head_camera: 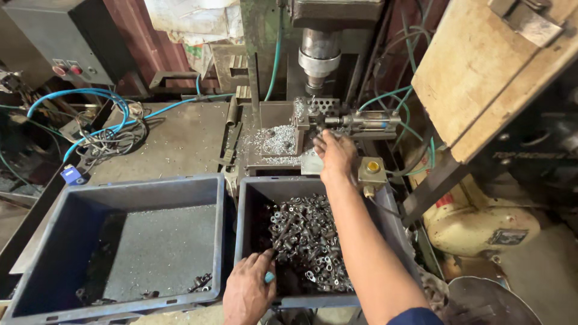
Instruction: The person picks small black metal fittings one at a time from a bin, places each into the fixture of a top facing and chamfering machine, and operates the machine to chamfer the part. The finished part is then dropped into a second bin, and the cycle repeats continuously.
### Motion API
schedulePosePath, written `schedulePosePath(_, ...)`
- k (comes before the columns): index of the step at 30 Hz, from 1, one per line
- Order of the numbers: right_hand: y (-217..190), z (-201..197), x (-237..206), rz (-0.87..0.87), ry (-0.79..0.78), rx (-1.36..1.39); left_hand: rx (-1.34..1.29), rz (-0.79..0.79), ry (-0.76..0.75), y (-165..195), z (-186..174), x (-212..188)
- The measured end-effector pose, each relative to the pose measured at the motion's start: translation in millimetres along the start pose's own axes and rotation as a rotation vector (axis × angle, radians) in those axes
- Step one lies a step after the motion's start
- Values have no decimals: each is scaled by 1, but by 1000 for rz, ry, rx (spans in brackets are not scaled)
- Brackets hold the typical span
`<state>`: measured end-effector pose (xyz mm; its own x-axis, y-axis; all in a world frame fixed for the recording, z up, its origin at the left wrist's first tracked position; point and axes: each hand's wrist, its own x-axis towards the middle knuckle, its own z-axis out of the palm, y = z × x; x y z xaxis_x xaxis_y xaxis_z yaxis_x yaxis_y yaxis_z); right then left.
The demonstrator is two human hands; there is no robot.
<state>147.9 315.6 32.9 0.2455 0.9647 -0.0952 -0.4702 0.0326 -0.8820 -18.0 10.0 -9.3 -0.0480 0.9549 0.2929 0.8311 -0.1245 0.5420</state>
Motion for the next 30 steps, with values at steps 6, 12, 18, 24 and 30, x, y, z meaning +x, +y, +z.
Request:
schedulePosePath(6, 9, 6, 34, -20, -59, 54, -13, 10, 27, -2, 2, 2)
schedulePosePath(12, -10, -2, 26, 58, -214, -162, -9, -70, -43, 1, -1, 2)
schedulePosePath(18, -33, -13, -3, 40, -420, -352, 2, -59, 12, 5, -2, 0)
schedulePosePath(24, -75, -80, -77, -492, -173, -1026, -4, -43, 50, 5, -5, 1)
schedulePosePath(30, -85, -125, -94, -915, -106, -1496, -66, -26, 43, 7, -7, -3)
